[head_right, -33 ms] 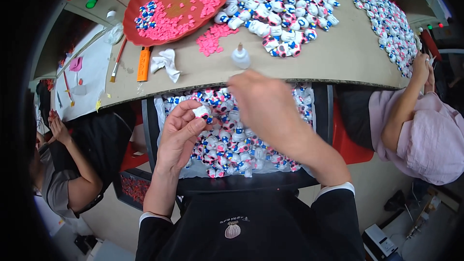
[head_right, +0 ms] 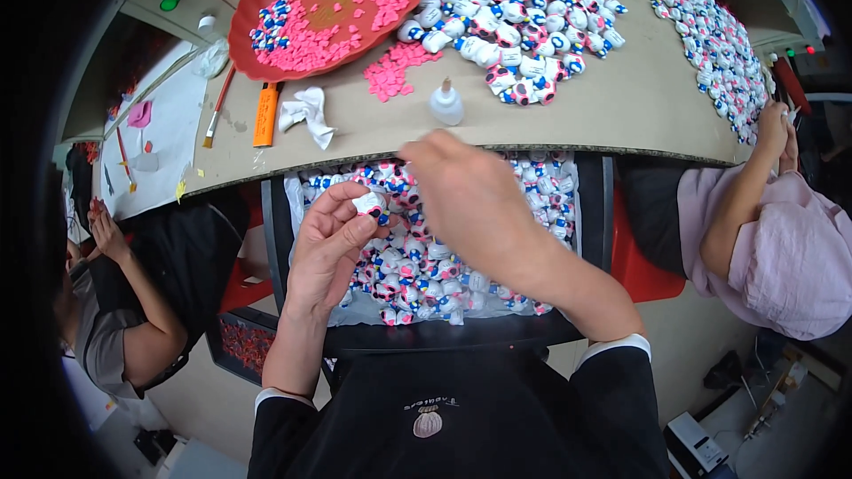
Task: The person applies glue from a glue bottle to figurine parts, then attaches small decorative elements to them by hand.
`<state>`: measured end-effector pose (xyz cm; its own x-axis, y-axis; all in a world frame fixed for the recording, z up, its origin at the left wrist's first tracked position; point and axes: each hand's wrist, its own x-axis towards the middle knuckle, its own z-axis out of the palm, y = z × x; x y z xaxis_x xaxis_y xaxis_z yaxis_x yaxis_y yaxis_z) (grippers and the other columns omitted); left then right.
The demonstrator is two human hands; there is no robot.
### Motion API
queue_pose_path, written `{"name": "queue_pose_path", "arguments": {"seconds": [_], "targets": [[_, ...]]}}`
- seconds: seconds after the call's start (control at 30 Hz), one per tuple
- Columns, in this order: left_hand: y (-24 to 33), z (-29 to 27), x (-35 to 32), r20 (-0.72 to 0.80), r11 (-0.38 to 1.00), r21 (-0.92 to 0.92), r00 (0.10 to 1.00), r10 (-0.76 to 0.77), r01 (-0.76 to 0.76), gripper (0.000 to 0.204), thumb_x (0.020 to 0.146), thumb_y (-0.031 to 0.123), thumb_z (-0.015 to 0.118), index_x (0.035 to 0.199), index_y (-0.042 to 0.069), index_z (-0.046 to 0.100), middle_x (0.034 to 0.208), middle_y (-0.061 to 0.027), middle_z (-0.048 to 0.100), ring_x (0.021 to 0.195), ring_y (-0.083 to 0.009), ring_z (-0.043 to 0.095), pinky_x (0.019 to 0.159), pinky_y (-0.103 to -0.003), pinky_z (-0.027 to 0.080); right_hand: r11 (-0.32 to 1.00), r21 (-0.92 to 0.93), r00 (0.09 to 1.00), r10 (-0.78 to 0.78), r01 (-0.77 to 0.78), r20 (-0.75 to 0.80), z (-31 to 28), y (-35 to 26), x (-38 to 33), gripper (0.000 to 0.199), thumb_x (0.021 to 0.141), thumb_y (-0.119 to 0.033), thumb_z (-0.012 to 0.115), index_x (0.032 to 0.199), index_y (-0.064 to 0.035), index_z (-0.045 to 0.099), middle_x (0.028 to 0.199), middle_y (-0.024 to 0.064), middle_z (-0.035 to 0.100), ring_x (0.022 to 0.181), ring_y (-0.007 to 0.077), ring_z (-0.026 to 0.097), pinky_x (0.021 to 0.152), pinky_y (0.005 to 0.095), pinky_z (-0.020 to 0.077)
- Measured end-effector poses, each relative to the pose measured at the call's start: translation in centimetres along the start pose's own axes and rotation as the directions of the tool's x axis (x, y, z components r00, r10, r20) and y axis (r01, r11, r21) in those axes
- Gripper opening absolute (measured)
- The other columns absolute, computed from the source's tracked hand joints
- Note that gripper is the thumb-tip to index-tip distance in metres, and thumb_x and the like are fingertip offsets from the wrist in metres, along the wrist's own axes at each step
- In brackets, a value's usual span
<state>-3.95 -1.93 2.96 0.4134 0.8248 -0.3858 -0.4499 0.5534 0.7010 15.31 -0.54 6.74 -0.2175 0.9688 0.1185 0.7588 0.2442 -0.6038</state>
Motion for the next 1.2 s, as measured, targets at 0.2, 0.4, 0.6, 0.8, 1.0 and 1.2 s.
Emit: {"name": "queue_pose_path", "arguments": {"seconds": [0.2,0.4,0.6,0.8,1.0,1.2], "targets": [[0.3,-1.6,-0.8,-0.008,1.0,-0.019,1.0,0.022,-0.022,0.029,0.084,-0.002,0.062,0.111,0.002,0.052,0.099,-0.0086,0.061,0.089,-0.014,0.062,0.079,-0.026,0.05,0.893,-0.429,0.931,-0.263,0.136,-0.253,6.2,-1.1,4.4,0.039,0.071,0.001,0.051,0.109,0.0109,0.049,0.105,0.0222,0.05,0.1,0.0339,0.051,0.086,0.0383,0.044],[0.6,-2.4,-1.5,-0.034,0.999,-0.035,0.999,0.04,-0.041,0.03,0.084,-0.001,0.063,0.111,0.002,0.052,0.098,-0.008,0.06,0.088,-0.0133,0.061,0.079,-0.026,0.05,0.936,-0.317,0.963,-0.214,0.154,-0.166,7.2,-0.9,5.6,0.038,0.071,0.003,0.05,0.108,0.0113,0.051,0.106,0.0232,0.05,0.101,0.0348,0.051,0.086,0.0397,0.0443],[0.5,-3.0,-1.3,-0.017,0.994,-0.079,0.997,0.075,-0.076,0.03,0.084,-0.001,0.063,0.112,0.002,0.052,0.098,-0.0082,0.06,0.089,-0.0138,0.061,0.079,-0.026,0.051,0.964,-0.212,0.949,-0.208,0.158,-0.238,5.6,-0.3,4.8,0.031,0.073,0.005,0.053,0.104,0.0073,0.055,0.094,0.0204,0.055,0.088,0.0342,0.056,0.078,0.0414,0.0459],[0.7,-2.8,-1.1,-0.055,0.994,-0.083,0.996,0.065,-0.069,0.031,0.084,-0.001,0.063,0.112,0.002,0.052,0.097,-0.0078,0.06,0.088,-0.0141,0.061,0.079,-0.026,0.051,0.991,-0.119,0.973,-0.079,0.054,-0.219,6.0,-0.7,5.4,0.012,0.081,-0.005,0.061,0.092,0.0,0.064,0.087,0.0131,0.06,0.078,0.0315,0.061,0.066,0.0402,0.0482],[0.3,-3.2,-0.9,-0.089,0.993,-0.059,0.992,0.094,-0.1,0.032,0.083,-0.001,0.063,0.113,0.001,0.052,0.096,-0.0076,0.06,0.086,-0.0135,0.061,0.079,-0.025,0.051,0.972,-0.188,0.97,-0.173,0.141,-0.168,6.8,-0.7,6.6,0.011,0.078,-0.009,0.064,0.086,-0.0018,0.065,0.086,0.0107,0.061,0.078,0.0277,0.06,0.065,0.0381,0.0476],[-0.4,-3.5,0.0,-0.171,0.971,0.093,0.957,0.234,-0.221,0.03,0.081,-0.004,0.065,0.109,0.0,0.055,0.099,-0.0064,0.061,0.089,-0.01,0.06,0.079,-0.022,0.051,0.987,0.063,0.981,-0.135,0.145,-0.137,5.5,-0.8,4.7,0.007,0.08,-0.006,0.063,0.084,0.0002,0.063,0.078,0.0092,0.062,0.074,0.0181,0.061,0.063,0.0303,0.0474]]}}
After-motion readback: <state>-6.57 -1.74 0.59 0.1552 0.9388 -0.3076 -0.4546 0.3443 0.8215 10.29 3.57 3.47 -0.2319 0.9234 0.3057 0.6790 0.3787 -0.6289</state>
